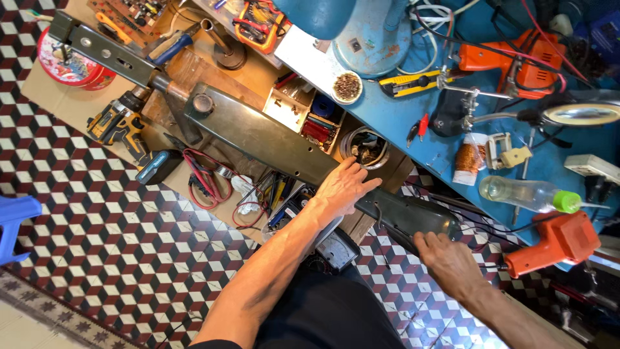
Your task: The person works on a long dark metal frame clamped to a workbench, using a purple-handled screwdriver to tighten or adjust fasteners along the frame. The person repositions the frame and continues adjusting fasteners at different locations.
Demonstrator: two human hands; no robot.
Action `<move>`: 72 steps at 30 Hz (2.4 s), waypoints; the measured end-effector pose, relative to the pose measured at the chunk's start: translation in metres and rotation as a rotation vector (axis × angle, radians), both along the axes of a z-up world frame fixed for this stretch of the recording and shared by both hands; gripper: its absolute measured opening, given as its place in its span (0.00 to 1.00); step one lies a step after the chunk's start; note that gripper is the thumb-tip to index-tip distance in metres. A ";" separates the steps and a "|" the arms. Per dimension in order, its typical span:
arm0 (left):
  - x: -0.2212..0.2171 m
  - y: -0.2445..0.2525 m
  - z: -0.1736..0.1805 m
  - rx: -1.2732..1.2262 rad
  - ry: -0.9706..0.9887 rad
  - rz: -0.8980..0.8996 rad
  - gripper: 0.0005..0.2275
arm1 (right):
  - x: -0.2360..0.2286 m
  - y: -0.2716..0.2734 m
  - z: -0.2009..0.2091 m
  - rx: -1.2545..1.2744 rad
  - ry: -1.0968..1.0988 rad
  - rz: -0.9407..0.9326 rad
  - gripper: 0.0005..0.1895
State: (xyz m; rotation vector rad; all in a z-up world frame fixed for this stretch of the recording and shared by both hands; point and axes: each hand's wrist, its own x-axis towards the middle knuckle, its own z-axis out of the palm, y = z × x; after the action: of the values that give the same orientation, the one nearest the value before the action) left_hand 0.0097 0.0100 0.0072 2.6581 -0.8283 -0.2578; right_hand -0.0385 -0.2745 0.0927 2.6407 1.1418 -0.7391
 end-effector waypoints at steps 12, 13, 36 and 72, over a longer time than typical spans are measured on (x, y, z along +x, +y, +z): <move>-0.005 -0.001 -0.008 -0.055 -0.016 0.011 0.41 | -0.006 0.004 0.002 0.093 -0.062 -0.304 0.25; -0.006 -0.003 -0.008 -0.056 -0.009 0.010 0.41 | -0.010 -0.002 0.005 0.057 -0.086 -0.122 0.25; -0.008 -0.007 -0.022 -0.082 -0.062 0.028 0.38 | 0.007 0.004 -0.001 -0.009 0.093 -0.291 0.12; -0.008 -0.005 -0.018 -0.021 -0.066 0.005 0.41 | -0.015 0.005 0.042 0.056 -0.049 -0.101 0.29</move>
State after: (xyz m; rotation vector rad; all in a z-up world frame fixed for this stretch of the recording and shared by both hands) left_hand 0.0021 0.0045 -0.0108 2.6616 -0.8400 -0.1605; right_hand -0.0534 -0.2696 0.1351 2.7648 1.0381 -0.6647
